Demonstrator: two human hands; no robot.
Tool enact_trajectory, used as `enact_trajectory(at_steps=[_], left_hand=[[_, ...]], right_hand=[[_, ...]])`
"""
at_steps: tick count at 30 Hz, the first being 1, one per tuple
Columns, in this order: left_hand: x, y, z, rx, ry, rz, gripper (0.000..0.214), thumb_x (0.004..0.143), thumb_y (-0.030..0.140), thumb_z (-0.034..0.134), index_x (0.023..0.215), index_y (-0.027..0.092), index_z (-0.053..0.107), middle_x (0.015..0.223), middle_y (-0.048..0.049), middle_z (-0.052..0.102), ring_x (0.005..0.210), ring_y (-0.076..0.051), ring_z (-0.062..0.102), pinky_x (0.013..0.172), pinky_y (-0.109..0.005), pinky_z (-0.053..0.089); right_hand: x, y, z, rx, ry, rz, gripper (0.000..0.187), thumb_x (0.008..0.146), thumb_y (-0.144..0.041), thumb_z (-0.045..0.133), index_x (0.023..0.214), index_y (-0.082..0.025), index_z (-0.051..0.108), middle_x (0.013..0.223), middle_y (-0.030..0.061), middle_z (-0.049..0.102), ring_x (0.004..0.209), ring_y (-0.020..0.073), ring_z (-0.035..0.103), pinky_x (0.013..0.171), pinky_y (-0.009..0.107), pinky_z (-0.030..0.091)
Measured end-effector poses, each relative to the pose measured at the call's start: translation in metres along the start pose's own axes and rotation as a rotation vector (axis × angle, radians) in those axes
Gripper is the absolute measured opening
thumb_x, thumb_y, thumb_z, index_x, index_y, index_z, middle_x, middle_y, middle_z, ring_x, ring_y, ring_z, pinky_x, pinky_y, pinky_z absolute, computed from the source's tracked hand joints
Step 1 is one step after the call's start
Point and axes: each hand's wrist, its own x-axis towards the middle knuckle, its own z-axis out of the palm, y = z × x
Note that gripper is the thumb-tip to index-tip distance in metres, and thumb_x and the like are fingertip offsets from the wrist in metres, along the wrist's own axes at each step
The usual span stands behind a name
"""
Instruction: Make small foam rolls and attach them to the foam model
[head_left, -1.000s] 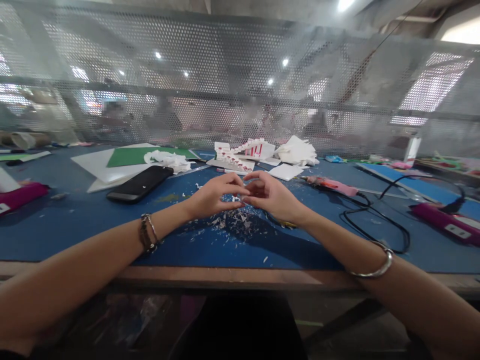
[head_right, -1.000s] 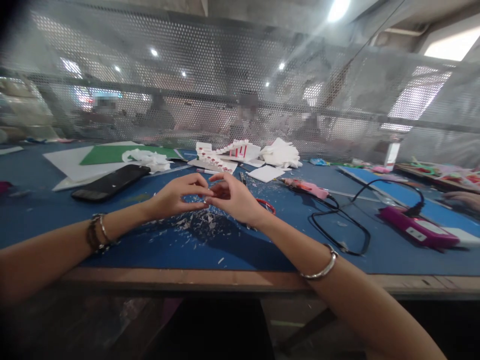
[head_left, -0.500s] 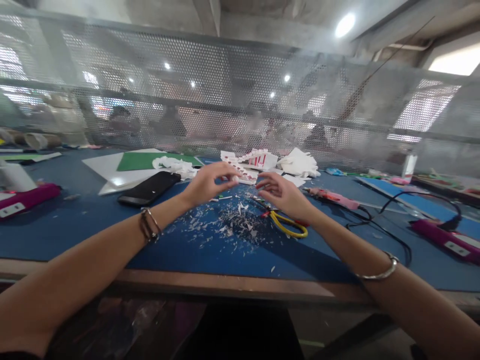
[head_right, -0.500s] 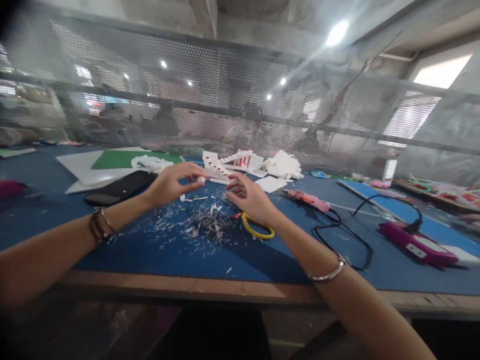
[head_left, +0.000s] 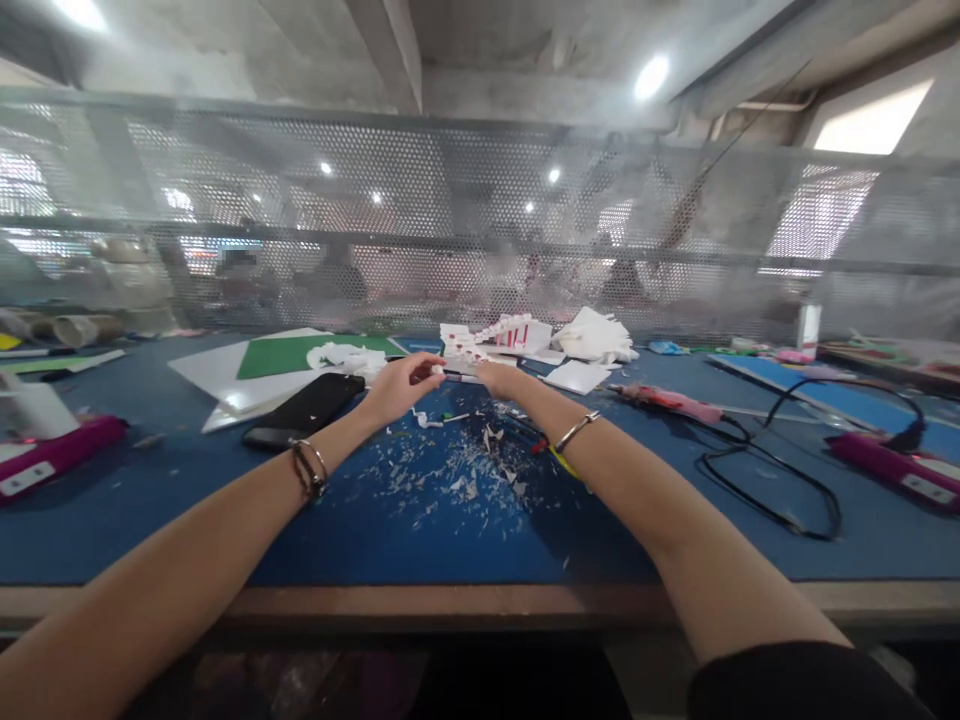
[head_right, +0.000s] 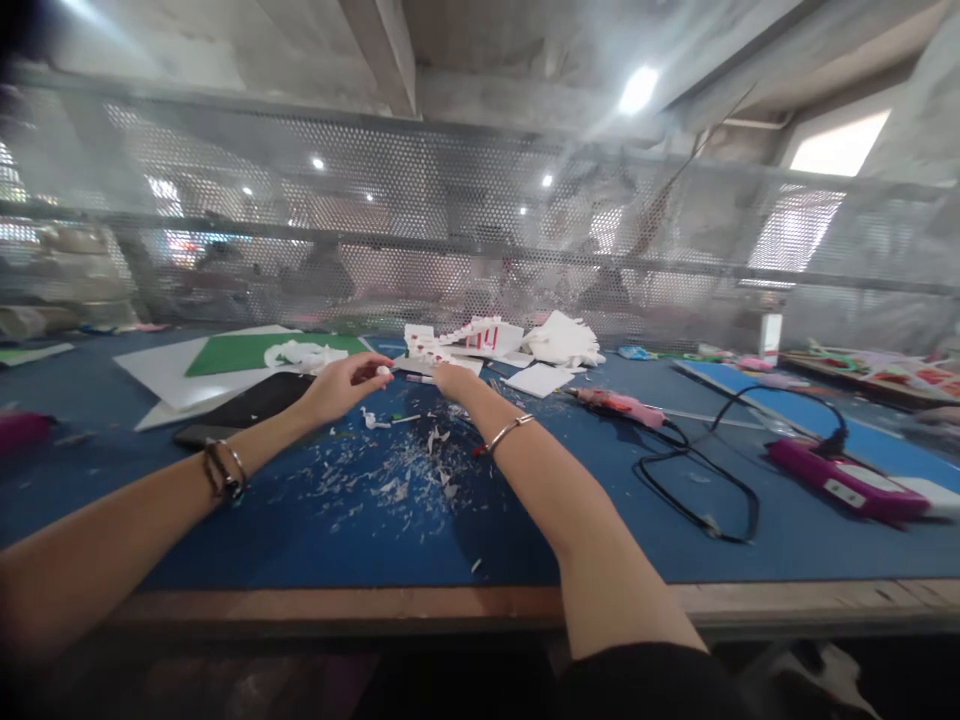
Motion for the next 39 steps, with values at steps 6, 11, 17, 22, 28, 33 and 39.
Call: enact_trajectory(at_steps=[6,11,17,22,28,33,39], left_hand=[[0.001,0.006,0.003,-0.093,-0.008,0.017,0.016,0.07,0.028,0.057,0.078,0.014,0.053,0.068,-0.0038,0.063,0.058,-0.011,0.058,0.052,-0.021,0.049],[-0.002,0.02,0.007,-0.169,-0.063,0.026,0.018,0.07,0.032,0.058,0.077,0.015,0.057,0.064,-0.0023,0.063,0.055,-0.011,0.058,0.053,-0.021,0.049],[-0.013,0.05,0.023,-0.257,-0.164,0.007,0.017,0.071,0.027,0.059,0.082,0.014,0.06,0.07,-0.0046,0.066,0.06,-0.012,0.061,0.055,-0.021,0.05],[-0.018,0.064,0.034,-0.315,-0.196,-0.027,0.017,0.071,0.025,0.059,0.083,0.013,0.06,0.07,-0.005,0.066,0.06,-0.012,0.061,0.056,-0.021,0.05],[-0.02,0.067,0.035,-0.319,-0.19,-0.089,0.019,0.07,0.028,0.059,0.08,0.011,0.059,0.068,-0.0045,0.064,0.059,-0.011,0.059,0.056,-0.021,0.049],[-0.021,0.073,0.031,-0.284,-0.187,-0.105,0.018,0.068,0.026,0.06,0.079,0.011,0.058,0.067,-0.0023,0.063,0.06,-0.01,0.057,0.058,-0.021,0.048],[-0.021,0.074,0.031,-0.308,-0.199,-0.071,0.018,0.069,0.026,0.06,0.08,0.012,0.058,0.068,-0.0013,0.062,0.06,-0.009,0.057,0.058,-0.02,0.048]], right_hand=[[-0.003,-0.004,-0.001,-0.042,-0.047,0.164,0.025,0.085,-0.029,0.045,0.106,-0.019,0.052,0.11,0.0071,0.053,0.091,0.0153,0.054,0.078,0.035,0.046],[-0.022,0.005,-0.032,-0.002,0.117,0.197,0.026,0.083,-0.029,0.048,0.105,-0.017,0.052,0.108,0.0067,0.053,0.092,0.0165,0.054,0.078,0.036,0.045],[-0.077,0.019,-0.061,0.226,0.373,0.119,0.005,0.068,-0.012,0.055,0.066,-0.016,0.052,0.08,0.0039,0.058,0.084,0.0179,0.054,0.078,0.034,0.041],[-0.13,0.018,-0.057,0.549,0.454,0.078,0.011,0.077,-0.026,0.037,0.076,-0.02,0.046,0.065,0.0003,0.055,0.063,0.0147,0.058,0.062,0.032,0.046],[-0.148,-0.001,-0.047,1.401,0.307,-0.104,0.02,0.076,-0.039,0.047,0.079,-0.021,0.056,0.067,-0.0003,0.064,0.054,0.0103,0.059,0.055,0.026,0.048],[-0.146,-0.014,-0.036,1.496,0.209,-0.199,0.021,0.075,-0.036,0.052,0.074,-0.017,0.061,0.064,0.0007,0.065,0.054,0.0103,0.061,0.055,0.025,0.05],[-0.145,-0.011,-0.033,1.468,0.226,-0.111,0.019,0.076,-0.032,0.051,0.073,-0.017,0.062,0.065,0.0014,0.066,0.055,0.0099,0.061,0.055,0.024,0.051]])
